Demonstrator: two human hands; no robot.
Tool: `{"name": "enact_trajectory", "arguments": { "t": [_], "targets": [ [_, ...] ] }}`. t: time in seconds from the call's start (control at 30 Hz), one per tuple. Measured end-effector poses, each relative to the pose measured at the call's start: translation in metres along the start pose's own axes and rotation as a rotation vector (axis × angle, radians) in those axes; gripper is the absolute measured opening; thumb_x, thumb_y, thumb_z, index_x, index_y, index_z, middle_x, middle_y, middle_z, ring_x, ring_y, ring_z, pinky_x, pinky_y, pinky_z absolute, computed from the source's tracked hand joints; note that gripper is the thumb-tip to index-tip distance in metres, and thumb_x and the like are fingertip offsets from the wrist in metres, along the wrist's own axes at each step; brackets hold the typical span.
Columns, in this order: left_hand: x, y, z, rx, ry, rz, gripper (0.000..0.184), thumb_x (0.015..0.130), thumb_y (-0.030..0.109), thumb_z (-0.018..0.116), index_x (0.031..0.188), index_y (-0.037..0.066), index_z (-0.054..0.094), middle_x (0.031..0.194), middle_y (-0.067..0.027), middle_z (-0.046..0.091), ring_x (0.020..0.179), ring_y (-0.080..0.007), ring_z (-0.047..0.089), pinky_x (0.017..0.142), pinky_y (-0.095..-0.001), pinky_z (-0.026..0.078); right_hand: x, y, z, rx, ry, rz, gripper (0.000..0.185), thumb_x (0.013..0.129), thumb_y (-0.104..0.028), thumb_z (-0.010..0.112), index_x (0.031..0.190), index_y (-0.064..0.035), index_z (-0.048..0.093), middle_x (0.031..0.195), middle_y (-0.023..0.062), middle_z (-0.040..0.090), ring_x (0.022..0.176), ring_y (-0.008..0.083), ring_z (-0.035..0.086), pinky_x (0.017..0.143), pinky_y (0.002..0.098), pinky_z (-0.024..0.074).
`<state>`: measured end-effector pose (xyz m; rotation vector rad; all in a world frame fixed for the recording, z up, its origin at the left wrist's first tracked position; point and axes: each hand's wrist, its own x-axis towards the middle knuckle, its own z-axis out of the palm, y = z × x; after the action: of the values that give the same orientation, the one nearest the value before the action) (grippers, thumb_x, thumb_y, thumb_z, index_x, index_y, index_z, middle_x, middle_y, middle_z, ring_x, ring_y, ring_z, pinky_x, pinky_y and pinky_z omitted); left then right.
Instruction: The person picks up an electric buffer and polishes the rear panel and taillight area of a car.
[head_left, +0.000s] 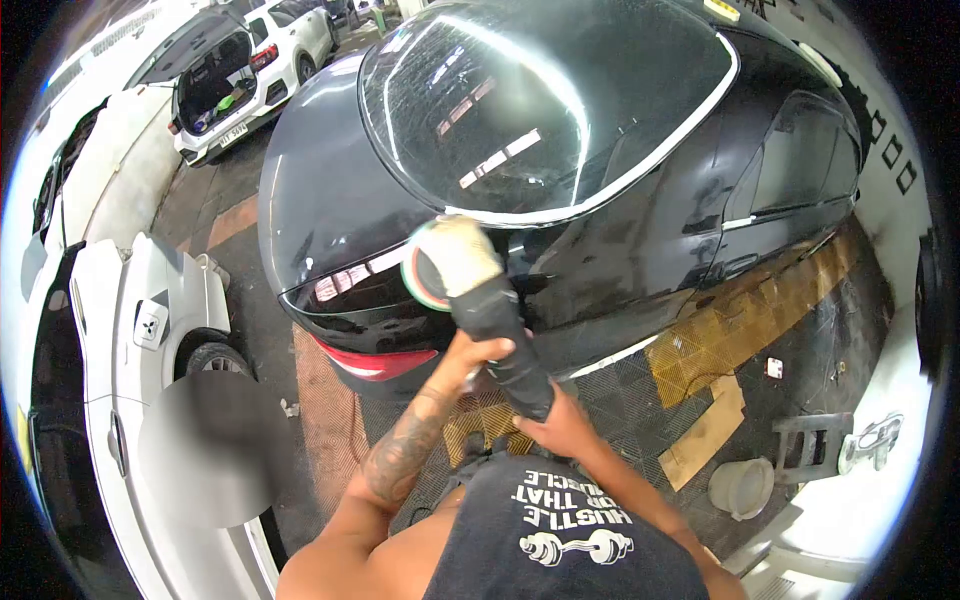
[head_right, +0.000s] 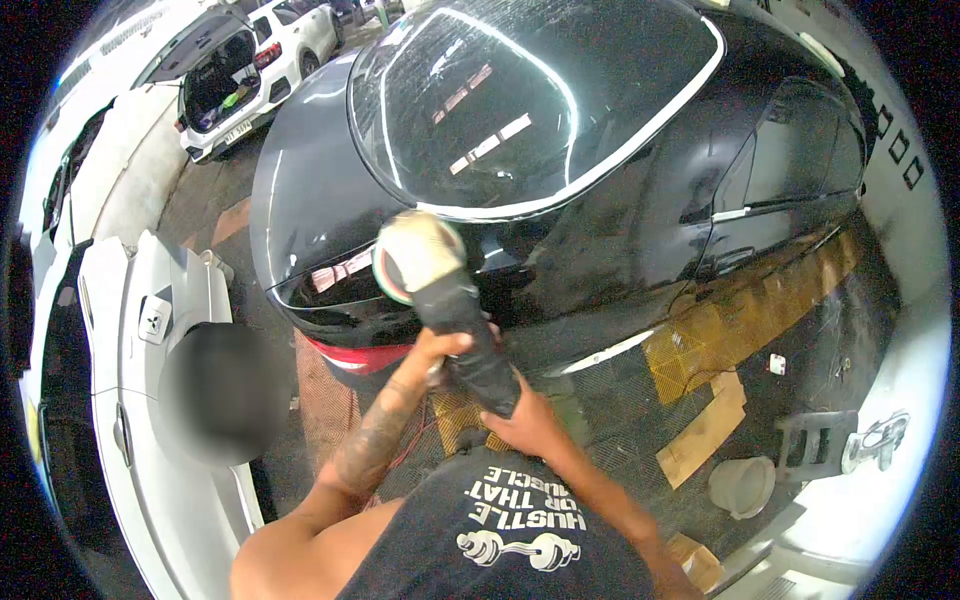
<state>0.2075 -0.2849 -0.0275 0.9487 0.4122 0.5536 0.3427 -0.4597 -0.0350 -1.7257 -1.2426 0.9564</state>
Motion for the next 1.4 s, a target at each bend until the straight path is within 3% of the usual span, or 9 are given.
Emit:
{"name": "enact_trajectory", "arguments": {
  "t": [0.13, 0.17, 0.4, 0.6, 0.8, 0.87, 1.0, 1.13, 1.4],
  "targets": [
    [-0.023, 0.036, -0.027, -0.152, 0.092, 0.021, 0.065, 0.078, 0.028, 0.074, 0.131, -0.003, 0.051, 0.119, -0.0186, 0.065, 0.113, -0.0339, 0.064, 0.103, -0.048, 0.05, 0.017, -0.035, 0.006, 0.112, -0.254, -0.153, 0.092, 0.079, -0.027, 0.076, 0.151, -0.0011, 0.026, 0.116, 0.0247, 0.066, 0.103, 0.039, 0.067, 0.09, 0.0435, 0.0519],
    [-0.023, 0.037, -0.033, -0.174, 0.069, 0.036, 0.066, 0.08, 0.029, 0.072, 0.133, -0.003, 0.05, 0.122, -0.0184, 0.064, 0.115, -0.0347, 0.063, 0.103, -0.0487, 0.049, 0.013, -0.052, -0.003, 0.281, -0.438, 0.14, 0.089, 0.082, -0.027, 0.074, 0.152, -0.0012, 0.026, 0.122, 0.0259, 0.063, 0.108, 0.0379, 0.065, 0.093, 0.0431, 0.0503],
    [0.001, 0.016, 0.018, -0.115, -0.067, -0.055, 0.066, 0.078, 0.029, 0.075, 0.131, -0.003, 0.05, 0.12, -0.0189, 0.064, 0.112, -0.0313, 0.064, 0.102, -0.0465, 0.05, -0.028, 0.004, -0.012, 0.057, -0.103, 0.015, 0.082, 0.084, -0.026, 0.073, 0.149, 0.0013, 0.032, 0.119, 0.0237, 0.063, 0.089, 0.0301, 0.069, 0.088, 0.0408, 0.0523],
    [0.018, 0.01, 0.033, -0.039, -0.099, -0.014, 0.063, 0.078, 0.029, 0.074, 0.127, -0.003, 0.053, 0.117, -0.0191, 0.066, 0.107, -0.0285, 0.066, 0.097, -0.0428, 0.052, -0.036, -0.014, -0.028, 0.252, -0.11, 0.333, 0.071, 0.084, -0.026, 0.073, 0.141, 0.0027, 0.042, 0.119, 0.0246, 0.062, 0.11, 0.0355, 0.063, 0.096, 0.042, 0.0485],
    [-0.017, 0.047, -0.005, -0.161, 0.089, 0.039, 0.057, 0.081, 0.025, 0.072, 0.126, -0.005, 0.053, 0.113, -0.019, 0.067, 0.104, -0.0292, 0.067, 0.095, -0.0449, 0.055, 0.005, -0.032, 0.0, 0.111, -0.206, 0.011, 0.076, 0.083, -0.025, 0.072, 0.145, 0.0019, 0.037, 0.119, 0.0235, 0.063, 0.111, 0.0355, 0.063, 0.097, 0.0423, 0.0478],
    [-0.024, 0.049, -0.008, -0.161, 0.14, 0.007, 0.058, 0.08, 0.024, 0.073, 0.127, -0.004, 0.052, 0.113, -0.0186, 0.067, 0.105, -0.0294, 0.067, 0.095, -0.0448, 0.055, 0.005, -0.048, -0.003, 0.215, -0.261, 0.015, 0.066, 0.088, -0.017, 0.07, 0.142, 0.0014, 0.037, 0.089, 0.0095, 0.066, 0.056, 0.012, 0.06, 0.055, 0.0301, 0.0522],
    [-0.016, 0.023, 0.007, -0.124, 0.068, -0.002, 0.065, 0.078, 0.028, 0.075, 0.13, -0.002, 0.051, 0.119, -0.0188, 0.065, 0.109, -0.0306, 0.065, 0.099, -0.0451, 0.052, -0.008, -0.004, -0.008, 0.092, -0.131, -0.164, 0.068, 0.087, -0.016, 0.071, 0.143, 0.0014, 0.037, 0.092, 0.0099, 0.066, 0.057, 0.0127, 0.061, 0.057, 0.03, 0.0525],
    [0.003, -0.014, 0.043, 0.001, 0.017, -0.011, 0.048, 0.076, 0.021, 0.079, 0.116, -0.001, 0.062, 0.107, -0.0107, 0.069, 0.1, -0.0206, 0.065, 0.092, -0.0367, 0.05, -0.039, 0.044, -0.031, 0.231, -0.168, 0.13, 0.081, 0.08, -0.031, 0.078, 0.143, 0.0034, 0.041, 0.129, 0.0225, 0.059, 0.119, 0.0315, 0.058, 0.104, 0.0409, 0.0428],
    [0.055, -0.081, 0.098, 0.227, -0.204, -0.181, 0.05, 0.074, 0.017, 0.084, 0.118, 0.003, 0.065, 0.109, -0.0062, 0.068, 0.1, -0.0162, 0.061, 0.092, -0.0342, 0.048, -0.083, 0.105, -0.011, 0.431, 0.196, 0.564, 0.046, 0.077, -0.024, 0.08, 0.109, 0.0009, 0.058, 0.09, 0.0108, 0.068, 0.075, 0.0212, 0.065, 0.071, 0.0342, 0.0528]
  ]
}}
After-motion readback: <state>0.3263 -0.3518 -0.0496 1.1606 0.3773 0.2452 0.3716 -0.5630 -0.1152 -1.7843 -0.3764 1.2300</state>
